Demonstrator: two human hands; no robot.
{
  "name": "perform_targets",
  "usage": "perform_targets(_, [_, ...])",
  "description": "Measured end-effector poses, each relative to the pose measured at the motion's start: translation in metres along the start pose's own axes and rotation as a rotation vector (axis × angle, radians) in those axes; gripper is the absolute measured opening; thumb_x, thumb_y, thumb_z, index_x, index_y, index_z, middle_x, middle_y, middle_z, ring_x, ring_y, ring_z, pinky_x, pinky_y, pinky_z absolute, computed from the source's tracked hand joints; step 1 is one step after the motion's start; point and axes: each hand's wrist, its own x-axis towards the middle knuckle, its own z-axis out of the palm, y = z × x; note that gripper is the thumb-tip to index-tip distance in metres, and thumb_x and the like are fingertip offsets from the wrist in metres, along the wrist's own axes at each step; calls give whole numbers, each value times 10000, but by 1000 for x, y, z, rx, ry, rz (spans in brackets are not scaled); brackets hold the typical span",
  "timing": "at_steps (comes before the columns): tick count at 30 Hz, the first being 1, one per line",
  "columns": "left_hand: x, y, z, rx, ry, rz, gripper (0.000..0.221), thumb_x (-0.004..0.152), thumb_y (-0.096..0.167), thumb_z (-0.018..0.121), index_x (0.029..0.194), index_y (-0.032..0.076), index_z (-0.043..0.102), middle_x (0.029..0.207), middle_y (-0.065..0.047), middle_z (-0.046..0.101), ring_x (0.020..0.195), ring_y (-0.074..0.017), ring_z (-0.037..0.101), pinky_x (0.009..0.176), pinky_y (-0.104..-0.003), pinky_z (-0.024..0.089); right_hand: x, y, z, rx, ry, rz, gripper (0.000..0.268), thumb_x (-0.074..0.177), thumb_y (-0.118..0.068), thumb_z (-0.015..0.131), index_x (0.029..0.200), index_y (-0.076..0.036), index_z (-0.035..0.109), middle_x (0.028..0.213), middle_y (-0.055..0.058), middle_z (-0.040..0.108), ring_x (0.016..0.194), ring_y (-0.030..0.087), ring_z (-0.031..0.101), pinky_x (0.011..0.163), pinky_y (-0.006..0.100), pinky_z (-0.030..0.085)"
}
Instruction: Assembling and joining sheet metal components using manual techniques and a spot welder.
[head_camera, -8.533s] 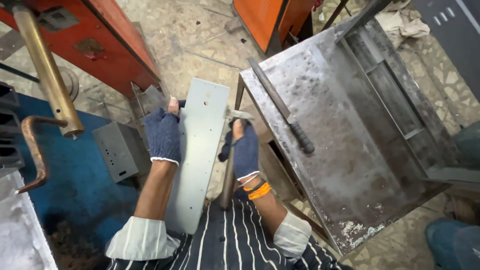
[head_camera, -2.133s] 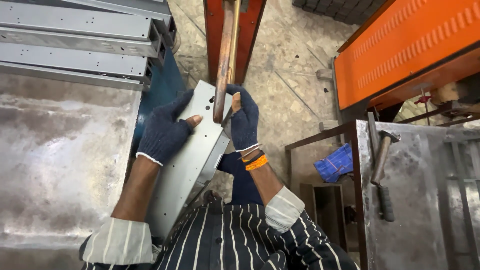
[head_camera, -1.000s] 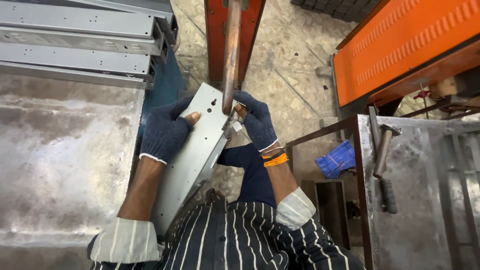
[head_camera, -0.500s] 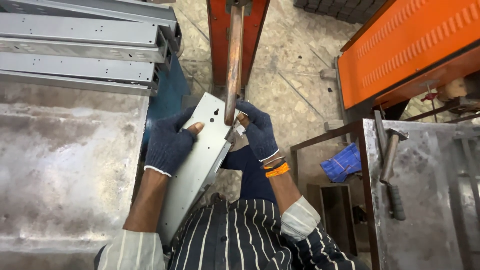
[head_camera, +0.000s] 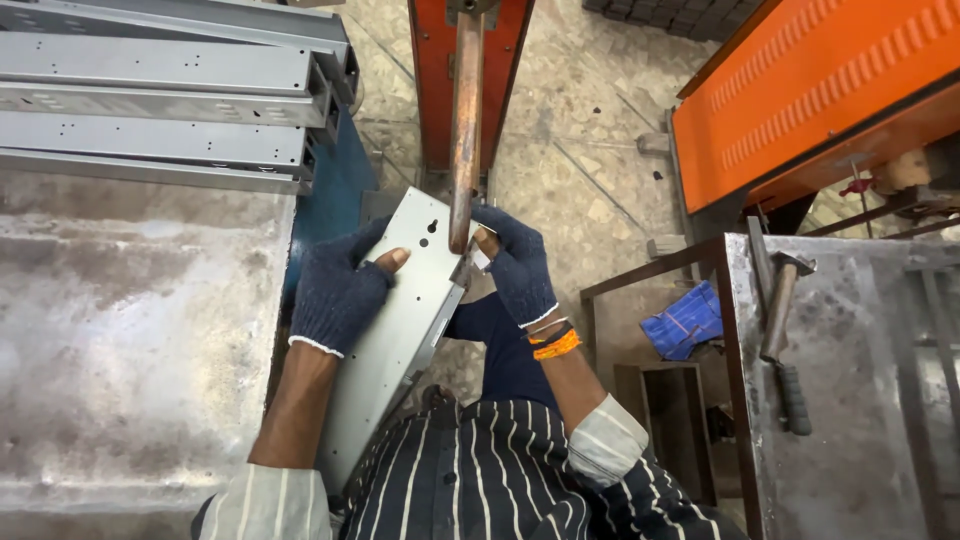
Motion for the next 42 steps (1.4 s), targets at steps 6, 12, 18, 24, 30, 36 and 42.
perform_targets(6, [1,-4,0,-2,7,2,456,842,245,767,1269,92,718,879,-115,799,682,-119,694,666,-322,571,-28,-45,2,-98,-196,-428,662,875,-102,798,1450,2,486,1351,136,628,1285,249,598,1110,388,467])
perform_targets(12, [5,-18,1,29,22,120,446,859,235,757,1266,58,718,981,-131,797,828,-130,729,756,-323,565,-30,-31,37,-148,99,-346,581,811,-33,734,1343,-42,501,1216,138,676,1146,241,680,1007,363,543])
perform_targets(18, [3,-9,-1,11,-8,48,444,857,250,755,1264,76,721,962,-144,815,811,-155,719,761,-330,569,-23,-2,32,-263,166,-355,504,887,18,584,1384,-61,577,1270,128,717,1232,220,711,1090,348,543])
perform_targets(24, [7,-15,-2,53,0,138,425,881,236,762,1259,48,709,1035,-143,797,877,-114,736,796,-318,573,-29,-41,35,-277,163,-406,619,733,-50,834,1290,-40,565,1220,138,696,1162,228,684,1014,355,540])
perform_targets(30, [7,-10,-2,-40,-16,61,464,861,227,772,1285,59,688,1047,-135,797,872,-128,715,777,-320,569,-31,-37,36,-243,161,-397,586,789,-82,817,1327,-55,587,1242,127,703,1187,219,701,1048,355,550])
perform_targets(36, [4,-11,-1,34,9,91,451,859,232,767,1277,73,710,1009,-137,804,851,-119,717,774,-315,566,-29,-26,34,-281,167,-425,612,770,-90,837,1322,-36,580,1236,142,697,1189,236,687,1046,365,534])
perform_targets(42, [6,-9,-3,-26,-31,83,453,870,232,748,1294,78,702,925,-84,802,766,-78,665,712,-298,559,-32,-32,34,-304,165,-441,668,734,-85,860,1338,-41,577,1245,135,702,1202,248,691,1052,358,528])
